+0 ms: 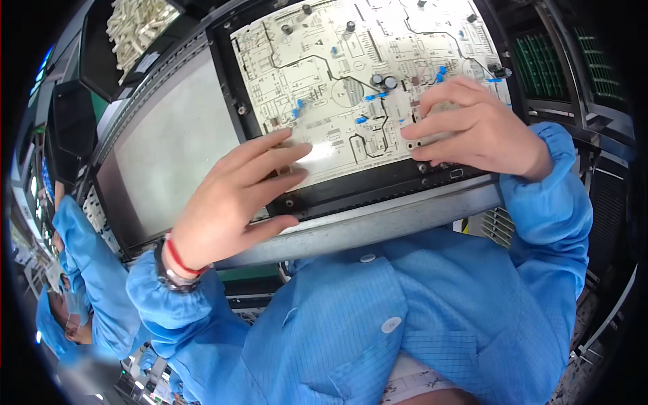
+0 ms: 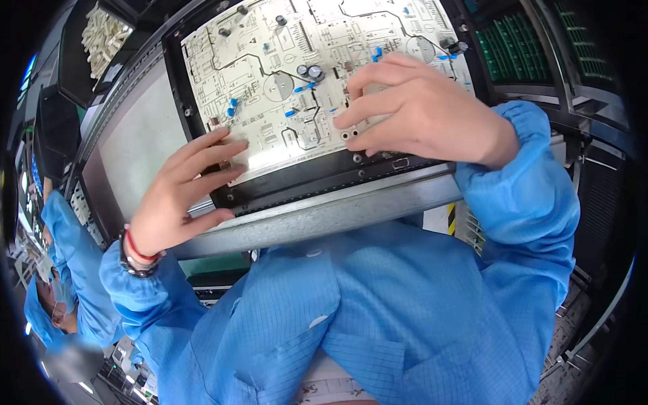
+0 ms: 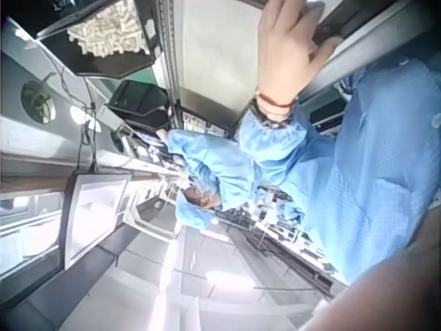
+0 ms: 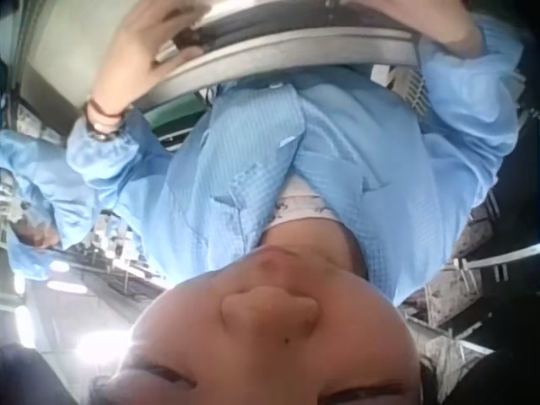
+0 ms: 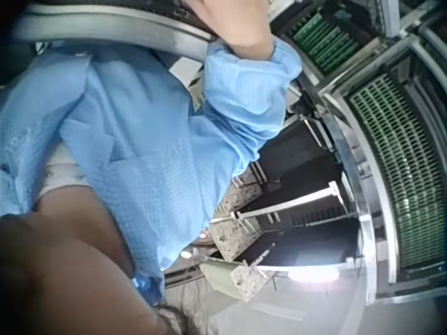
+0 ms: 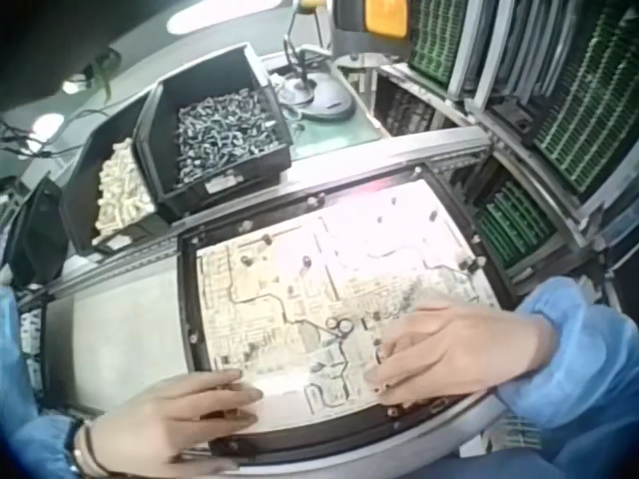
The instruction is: Placing electronic components onto circuit boards at a manual assembly station.
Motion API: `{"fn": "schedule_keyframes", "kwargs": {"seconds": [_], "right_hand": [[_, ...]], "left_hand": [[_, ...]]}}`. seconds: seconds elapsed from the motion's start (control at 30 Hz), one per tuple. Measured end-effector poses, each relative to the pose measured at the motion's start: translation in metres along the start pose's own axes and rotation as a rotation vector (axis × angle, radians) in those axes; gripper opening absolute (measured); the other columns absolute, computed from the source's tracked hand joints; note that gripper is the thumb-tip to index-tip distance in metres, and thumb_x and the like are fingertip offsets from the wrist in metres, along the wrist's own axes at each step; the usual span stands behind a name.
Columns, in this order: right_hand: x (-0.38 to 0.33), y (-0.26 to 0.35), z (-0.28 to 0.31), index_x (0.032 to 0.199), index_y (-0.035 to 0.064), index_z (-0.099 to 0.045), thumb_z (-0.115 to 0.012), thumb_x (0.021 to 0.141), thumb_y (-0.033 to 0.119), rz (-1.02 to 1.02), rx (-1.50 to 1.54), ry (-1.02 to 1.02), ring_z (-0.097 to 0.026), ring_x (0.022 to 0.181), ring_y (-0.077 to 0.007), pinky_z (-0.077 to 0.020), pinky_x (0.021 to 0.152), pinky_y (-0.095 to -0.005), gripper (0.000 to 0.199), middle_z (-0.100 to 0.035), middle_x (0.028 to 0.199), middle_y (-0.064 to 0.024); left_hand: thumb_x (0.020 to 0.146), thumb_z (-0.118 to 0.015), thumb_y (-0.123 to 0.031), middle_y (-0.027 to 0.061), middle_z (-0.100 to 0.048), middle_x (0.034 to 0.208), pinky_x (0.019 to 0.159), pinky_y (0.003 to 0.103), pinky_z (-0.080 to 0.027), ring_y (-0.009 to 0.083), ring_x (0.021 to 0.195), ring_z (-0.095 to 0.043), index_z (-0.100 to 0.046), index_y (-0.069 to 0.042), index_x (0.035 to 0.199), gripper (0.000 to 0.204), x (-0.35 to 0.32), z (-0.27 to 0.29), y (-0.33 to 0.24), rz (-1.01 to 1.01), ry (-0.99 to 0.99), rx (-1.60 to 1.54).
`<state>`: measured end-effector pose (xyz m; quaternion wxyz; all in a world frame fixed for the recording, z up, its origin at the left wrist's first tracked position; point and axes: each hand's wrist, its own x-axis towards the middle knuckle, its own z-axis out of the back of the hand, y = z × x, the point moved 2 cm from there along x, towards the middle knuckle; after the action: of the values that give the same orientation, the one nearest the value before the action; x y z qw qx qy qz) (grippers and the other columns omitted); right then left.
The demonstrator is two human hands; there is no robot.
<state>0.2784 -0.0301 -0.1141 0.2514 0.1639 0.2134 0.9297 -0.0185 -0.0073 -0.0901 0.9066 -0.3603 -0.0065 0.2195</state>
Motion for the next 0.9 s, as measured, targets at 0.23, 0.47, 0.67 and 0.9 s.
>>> {"fn": "schedule_keyframes", "kwargs": {"seconds": [0.23, 0.47, 0.67, 0.9], "right_hand": [[0.011, -0.009, -0.001, 0.086, 0.0098, -0.069, -0.065, 0.073, 0.013, 0.107, 0.044, -0.037, -0.057, 0.087, -0.0227, -0.0446, 0.074, -0.0348, 0.014, -0.065, 0.089, 0.0011], [-0.084, -0.014, 0.074, 0.102, 0.0012, -0.068, -0.07, 0.071, 0.009, -0.304, 0.032, -0.114, -0.055, 0.105, -0.0318, -0.0455, 0.089, -0.0413, 0.033, -0.066, 0.104, -0.0123], [-0.106, -0.025, 0.039, 0.106, 0.0085, -0.067, -0.073, 0.063, 0.005, -0.461, 0.101, 0.021, -0.04, 0.124, -0.0317, -0.0354, 0.102, -0.0435, 0.043, -0.052, 0.13, -0.0089], [-0.096, -0.027, 0.06, 0.082, 0.0048, -0.072, -0.074, 0.061, 0.006, -0.43, 0.071, 0.086, -0.053, 0.1, -0.0258, -0.0407, 0.088, -0.0362, 0.021, -0.066, 0.109, -0.0059]], "left_hand": [[0.059, -0.071, -0.01, 0.01, -0.055, 0.125, 0.093, 0.042, -0.045, 0.0351, 0.119, -0.048, -0.064, 0.0, 0.102, 0.045, 0.0, -0.007, 0.012, -0.092, -0.009, 0.114], [0.054, -0.073, -0.015, 0.004, -0.068, 0.1, 0.074, 0.035, -0.052, 0.0269, 0.098, -0.061, -0.066, -0.003, 0.083, 0.032, 0.021, 0.006, 0.018, -0.202, -0.103, 0.262], [0.057, -0.074, -0.017, 0.0034, -0.068, 0.097, 0.073, 0.035, -0.052, 0.0256, 0.093, -0.062, -0.065, -0.005, 0.084, 0.031, 0.023, 0.008, 0.022, -0.181, -0.077, 0.277], [0.075, -0.065, -0.003, 0.0115, -0.064, 0.107, 0.088, 0.038, -0.047, 0.032, 0.103, -0.057, -0.065, -0.003, 0.098, 0.023, 0.03, 0.036, 0.018, -0.104, -0.143, 0.114]]}}
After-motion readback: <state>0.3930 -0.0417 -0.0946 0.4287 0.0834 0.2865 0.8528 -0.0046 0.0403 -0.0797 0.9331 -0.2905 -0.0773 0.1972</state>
